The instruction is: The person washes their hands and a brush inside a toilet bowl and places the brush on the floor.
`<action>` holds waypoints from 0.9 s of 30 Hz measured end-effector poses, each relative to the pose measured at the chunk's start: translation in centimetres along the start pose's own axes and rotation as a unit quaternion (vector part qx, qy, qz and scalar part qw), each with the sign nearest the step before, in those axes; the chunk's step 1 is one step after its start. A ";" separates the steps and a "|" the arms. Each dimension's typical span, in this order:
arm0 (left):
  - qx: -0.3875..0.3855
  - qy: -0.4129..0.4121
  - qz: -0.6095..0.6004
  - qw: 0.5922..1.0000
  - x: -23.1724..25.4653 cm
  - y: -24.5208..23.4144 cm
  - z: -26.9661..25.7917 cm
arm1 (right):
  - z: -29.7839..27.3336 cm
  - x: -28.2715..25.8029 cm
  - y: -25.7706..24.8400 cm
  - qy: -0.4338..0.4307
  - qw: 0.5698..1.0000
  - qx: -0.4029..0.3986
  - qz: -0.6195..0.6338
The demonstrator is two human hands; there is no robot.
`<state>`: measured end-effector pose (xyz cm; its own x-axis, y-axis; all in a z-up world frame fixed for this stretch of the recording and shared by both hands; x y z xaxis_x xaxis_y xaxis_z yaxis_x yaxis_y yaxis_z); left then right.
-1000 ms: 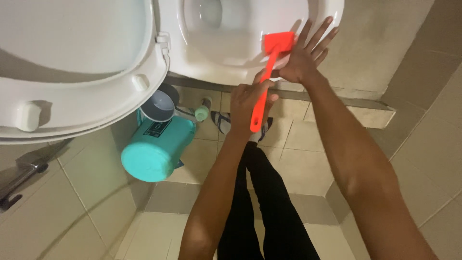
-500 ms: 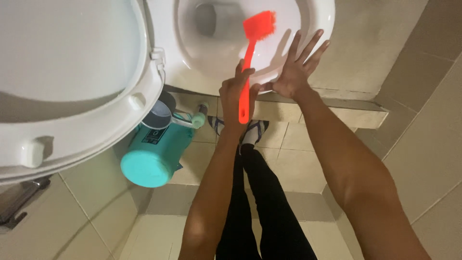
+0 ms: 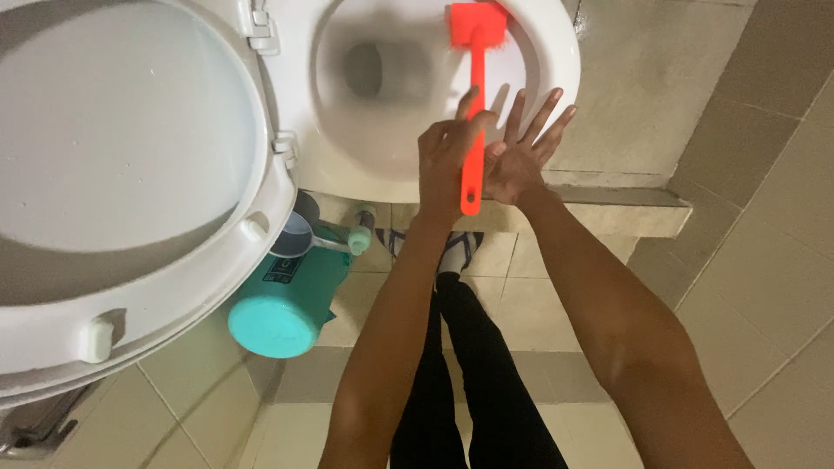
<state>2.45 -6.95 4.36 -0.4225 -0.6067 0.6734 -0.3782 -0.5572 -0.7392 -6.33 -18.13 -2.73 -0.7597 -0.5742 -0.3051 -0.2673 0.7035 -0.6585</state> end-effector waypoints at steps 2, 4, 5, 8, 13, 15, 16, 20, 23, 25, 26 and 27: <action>-0.004 0.038 -0.004 0.999 0.5 -0.2 -0.4 | 0.2 0.4 0.5 -0.026 1.000 0.004 -0.014; 0.000 0.044 -0.009 0.999 1.0 -0.4 -1.2 | -0.2 0.0 0.1 -0.179 0.960 0.130 -0.174; 0.003 0.047 -0.011 0.999 1.1 -0.5 -1.6 | -0.5 -0.3 0.2 -0.251 0.915 0.193 -0.249; -0.002 0.005 -0.024 1.000 0.6 -0.5 -2.8 | 0.8 2.5 2.1 -0.045 0.997 0.051 0.031; 0.019 0.030 -0.014 0.999 -0.4 -0.4 -4.9 | 2.2 3.9 3.3 -0.076 0.993 0.088 0.003; 0.029 0.041 -0.024 0.998 -0.1 -0.5 -6.3 | 2.1 3.8 3.3 -0.074 0.994 0.085 0.013; 0.031 0.042 -0.024 0.998 0.0 -0.6 -7.0 | 1.9 3.5 2.9 -0.082 0.993 0.083 0.028; 0.045 0.048 0.011 0.998 0.4 -1.3 -9.2 | 0.5 1.4 1.1 -0.064 0.996 0.043 -0.051; 0.021 0.040 -0.010 0.999 0.0 -1.3 -9.8 | 0.0 0.9 0.5 -0.006 1.000 0.019 0.021; 0.046 0.043 0.002 0.998 0.3 -1.2 -9.6 | 0.5 1.3 0.8 -0.020 0.999 0.026 0.022; 0.055 0.045 0.005 0.997 0.6 -1.0 -9.7 | 0.7 2.1 1.3 -0.023 0.999 0.029 0.022; 0.065 0.053 0.019 0.996 0.6 -0.7 -9.4 | 1.3 2.8 1.9 -0.039 0.998 0.048 0.022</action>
<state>-5.29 -1.57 5.24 -0.5219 -0.5691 0.6354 -0.2537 -0.6076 -0.7526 -8.23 -18.94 -5.71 -0.7205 -0.5767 -0.3850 -0.1736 0.6876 -0.7051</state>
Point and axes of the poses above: each hand's wrist, its own z-axis towards the middle knuckle, its own y-axis out of the palm, x = y × z, the point moved 4 cm from there along z, towards the middle knuckle, and after that the axes turned 14 degrees about z, right-handed, at the moved point
